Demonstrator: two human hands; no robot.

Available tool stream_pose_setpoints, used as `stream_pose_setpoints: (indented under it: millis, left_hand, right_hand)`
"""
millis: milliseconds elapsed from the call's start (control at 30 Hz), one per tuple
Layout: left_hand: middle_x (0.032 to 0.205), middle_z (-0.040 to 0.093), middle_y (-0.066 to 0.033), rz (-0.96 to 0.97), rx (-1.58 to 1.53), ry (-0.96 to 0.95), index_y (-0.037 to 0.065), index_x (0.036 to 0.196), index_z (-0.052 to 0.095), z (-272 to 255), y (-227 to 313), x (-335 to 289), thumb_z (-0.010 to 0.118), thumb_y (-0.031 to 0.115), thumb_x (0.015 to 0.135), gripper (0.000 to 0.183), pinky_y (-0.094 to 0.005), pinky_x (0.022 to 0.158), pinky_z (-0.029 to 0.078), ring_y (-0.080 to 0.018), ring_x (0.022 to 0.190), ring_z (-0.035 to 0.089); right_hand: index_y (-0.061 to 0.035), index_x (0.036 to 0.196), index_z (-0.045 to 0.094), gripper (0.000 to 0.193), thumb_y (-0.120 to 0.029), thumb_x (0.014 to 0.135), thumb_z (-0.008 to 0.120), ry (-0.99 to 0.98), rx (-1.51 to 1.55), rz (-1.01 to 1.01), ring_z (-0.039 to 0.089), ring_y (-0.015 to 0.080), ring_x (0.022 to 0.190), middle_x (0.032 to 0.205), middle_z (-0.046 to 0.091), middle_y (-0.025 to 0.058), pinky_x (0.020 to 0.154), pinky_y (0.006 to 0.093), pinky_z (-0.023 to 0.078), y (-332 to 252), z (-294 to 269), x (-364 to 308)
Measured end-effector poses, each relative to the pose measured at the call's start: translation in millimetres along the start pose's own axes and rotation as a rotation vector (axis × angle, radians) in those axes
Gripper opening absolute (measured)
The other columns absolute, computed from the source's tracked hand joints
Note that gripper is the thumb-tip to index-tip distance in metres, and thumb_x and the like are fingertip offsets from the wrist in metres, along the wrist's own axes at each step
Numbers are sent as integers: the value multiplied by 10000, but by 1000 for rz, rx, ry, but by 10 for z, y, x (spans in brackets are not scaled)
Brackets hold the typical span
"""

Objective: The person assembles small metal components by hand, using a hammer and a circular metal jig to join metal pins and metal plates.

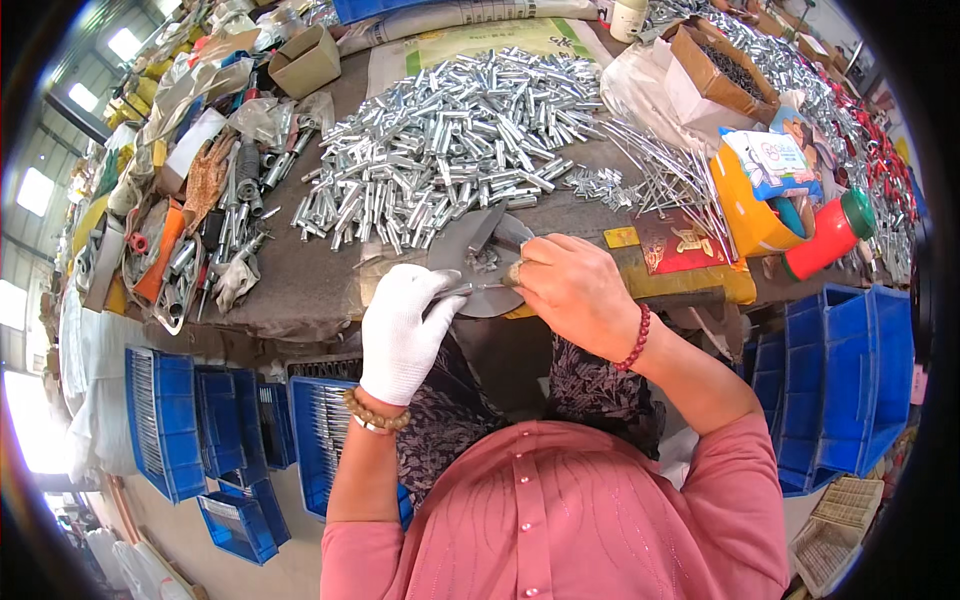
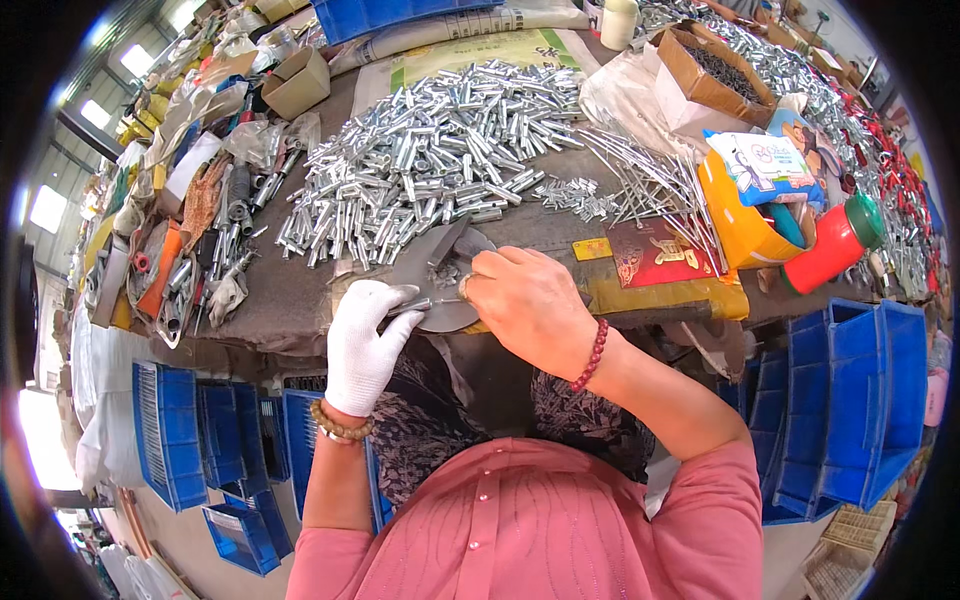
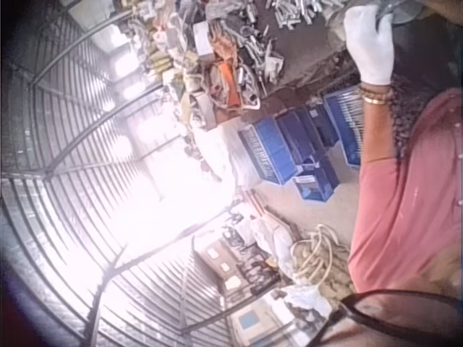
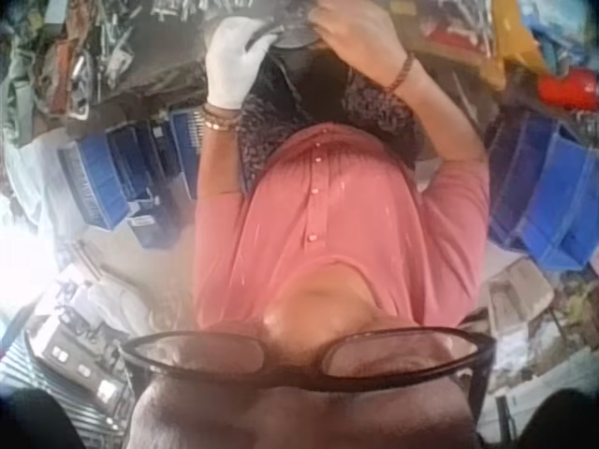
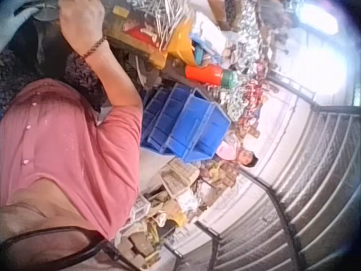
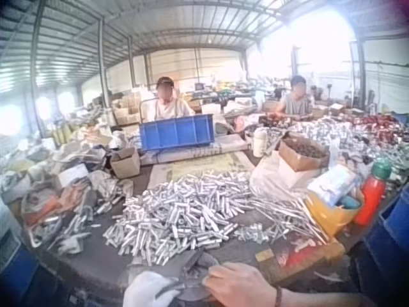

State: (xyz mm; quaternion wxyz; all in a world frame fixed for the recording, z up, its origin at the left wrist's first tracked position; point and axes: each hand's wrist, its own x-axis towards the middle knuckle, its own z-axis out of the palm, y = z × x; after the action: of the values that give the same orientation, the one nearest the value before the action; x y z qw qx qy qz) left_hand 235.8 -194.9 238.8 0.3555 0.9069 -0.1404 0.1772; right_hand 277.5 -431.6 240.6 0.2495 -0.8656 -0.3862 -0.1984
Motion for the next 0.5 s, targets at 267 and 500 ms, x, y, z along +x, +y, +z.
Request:
stream_pose_setpoints:
  millis: [267,500]
  left_hand:
    - [941,684,-117,7,44,-38,40,997,783,9,-69,18,794,89,862,144,-384,847,527,-297,939,665]
    - [924,670,-115,53,-24,-11,33,978,771,74,-118,10,785,54,856,125,-384,831,520,-295,921,654]
  right_hand:
    - [-56,807,630,92,-65,829,719,-13,-6,-71,640,292,857,906,594,82,763,420,543,18,38,53]
    - [-86,889,692,79,-76,811,685,-24,5,-82,639,268,917,943,604,51,808,409,531,56,70,60]
